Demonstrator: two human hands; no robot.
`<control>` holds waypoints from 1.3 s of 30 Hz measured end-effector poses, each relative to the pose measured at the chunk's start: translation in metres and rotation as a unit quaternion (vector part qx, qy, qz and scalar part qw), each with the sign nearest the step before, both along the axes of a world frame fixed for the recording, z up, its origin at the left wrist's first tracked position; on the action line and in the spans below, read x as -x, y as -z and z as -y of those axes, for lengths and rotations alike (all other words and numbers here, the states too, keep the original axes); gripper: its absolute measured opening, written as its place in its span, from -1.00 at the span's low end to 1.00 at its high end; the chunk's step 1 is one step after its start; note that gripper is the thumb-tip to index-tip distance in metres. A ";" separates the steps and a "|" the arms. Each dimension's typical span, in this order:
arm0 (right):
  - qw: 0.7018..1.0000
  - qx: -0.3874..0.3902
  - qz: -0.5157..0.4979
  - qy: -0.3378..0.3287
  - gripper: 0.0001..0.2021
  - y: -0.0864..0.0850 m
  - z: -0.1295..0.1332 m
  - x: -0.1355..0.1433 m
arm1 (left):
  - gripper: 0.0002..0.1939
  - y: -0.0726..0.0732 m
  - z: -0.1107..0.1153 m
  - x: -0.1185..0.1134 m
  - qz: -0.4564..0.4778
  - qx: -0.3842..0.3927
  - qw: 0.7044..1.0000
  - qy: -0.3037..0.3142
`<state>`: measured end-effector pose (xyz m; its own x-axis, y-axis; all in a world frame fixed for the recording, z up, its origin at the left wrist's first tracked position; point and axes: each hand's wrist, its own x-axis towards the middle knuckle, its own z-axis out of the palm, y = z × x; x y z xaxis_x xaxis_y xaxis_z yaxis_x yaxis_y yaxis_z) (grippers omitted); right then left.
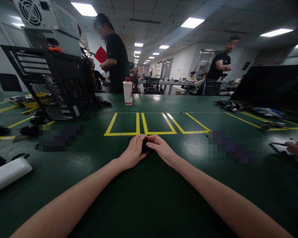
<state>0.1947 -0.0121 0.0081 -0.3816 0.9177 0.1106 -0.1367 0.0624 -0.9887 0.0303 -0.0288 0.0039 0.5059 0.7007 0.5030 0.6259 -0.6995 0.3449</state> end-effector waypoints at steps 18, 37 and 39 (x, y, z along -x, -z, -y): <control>1.000 0.007 -0.014 -0.006 -0.71 0.002 -0.001 -0.002 | -0.41 -0.007 0.004 0.001 -0.013 0.013 1.000 0.008; 1.000 0.015 0.007 -0.017 -0.69 -0.001 0.000 -0.001 | -0.38 0.002 -0.001 0.000 -0.011 0.011 1.000 -0.002; 0.999 0.019 0.008 -0.028 -0.69 -0.003 0.001 -0.002 | -0.38 0.001 -0.001 0.001 -0.009 0.012 1.000 -0.002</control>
